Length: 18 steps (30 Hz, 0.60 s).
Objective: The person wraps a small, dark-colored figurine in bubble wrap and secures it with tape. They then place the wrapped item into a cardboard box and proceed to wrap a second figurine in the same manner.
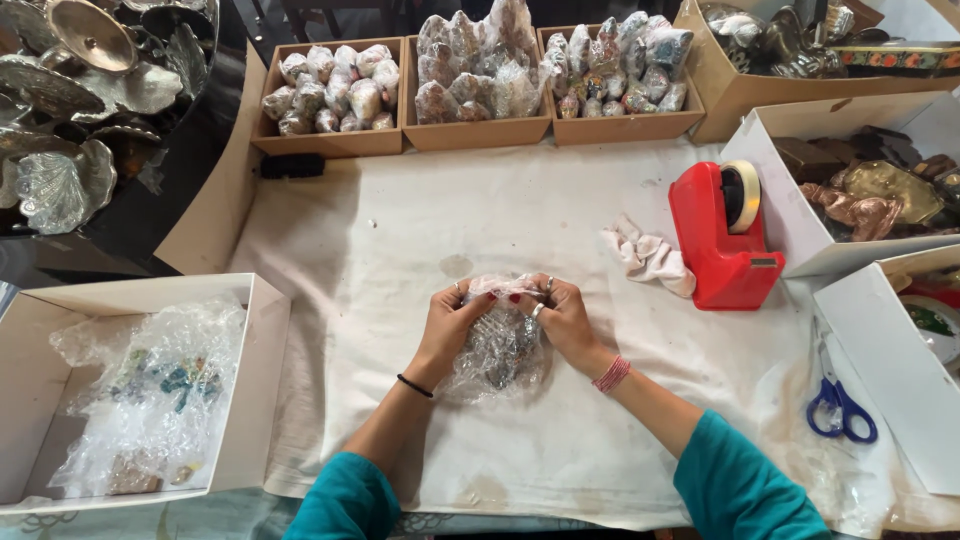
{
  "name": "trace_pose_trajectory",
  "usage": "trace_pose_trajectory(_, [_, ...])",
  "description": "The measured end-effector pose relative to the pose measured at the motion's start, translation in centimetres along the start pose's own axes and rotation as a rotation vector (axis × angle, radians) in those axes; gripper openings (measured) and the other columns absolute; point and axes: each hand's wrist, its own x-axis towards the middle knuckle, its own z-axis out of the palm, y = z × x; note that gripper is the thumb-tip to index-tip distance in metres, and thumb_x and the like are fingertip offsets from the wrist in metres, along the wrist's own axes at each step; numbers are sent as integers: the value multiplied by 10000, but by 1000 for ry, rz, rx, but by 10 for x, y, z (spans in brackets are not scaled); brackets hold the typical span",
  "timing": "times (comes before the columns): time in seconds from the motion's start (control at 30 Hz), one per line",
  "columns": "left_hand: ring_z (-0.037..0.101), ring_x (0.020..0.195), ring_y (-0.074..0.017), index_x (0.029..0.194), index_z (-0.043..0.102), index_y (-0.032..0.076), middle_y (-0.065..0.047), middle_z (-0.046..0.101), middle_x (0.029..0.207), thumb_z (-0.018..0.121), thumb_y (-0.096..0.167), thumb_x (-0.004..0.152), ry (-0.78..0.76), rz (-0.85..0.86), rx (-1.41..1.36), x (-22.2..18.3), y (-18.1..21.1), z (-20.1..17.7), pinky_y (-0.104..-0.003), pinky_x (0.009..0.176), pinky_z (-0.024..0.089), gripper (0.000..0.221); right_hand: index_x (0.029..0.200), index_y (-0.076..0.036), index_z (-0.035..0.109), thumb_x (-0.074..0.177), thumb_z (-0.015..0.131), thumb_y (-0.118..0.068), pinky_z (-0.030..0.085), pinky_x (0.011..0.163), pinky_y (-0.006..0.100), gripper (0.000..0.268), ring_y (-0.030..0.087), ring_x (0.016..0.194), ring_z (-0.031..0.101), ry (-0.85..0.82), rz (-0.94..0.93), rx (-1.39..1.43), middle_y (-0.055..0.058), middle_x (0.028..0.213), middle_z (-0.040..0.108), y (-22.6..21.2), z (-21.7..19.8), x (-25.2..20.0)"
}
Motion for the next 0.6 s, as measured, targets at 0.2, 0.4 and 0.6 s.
trace_pose_trajectory(0.2, [689,841,-86,1178,687,-4,-52,752,991,710,166,944,-5,-97,74,-7,35,22,-266,729,573,290,930,-45,653,961,725,-98,452,700,185,95,-1,795,510,12,-94,61,-77,865,624,8,1,-1])
trace_pose_trajectory(0.4, [693,870,-93,1177,696,-52,-76,760,1001,725,160,968,-3,-39,41,-5,18,11,-266,753,575,300,958,-81,659,896,733,-108,468,647,183,101,0,738,540,25,81,22,-78,831,648,-28,12,-4])
trace_pose_trajectory(0.6, [664,864,-102,1077,589,91,-75,680,1006,757,45,921,168,6,-73,-10,21,23,-254,715,563,233,928,-50,650,918,748,-86,448,639,190,105,5,736,509,68,-37,-27,-70,817,621,-2,8,-1])
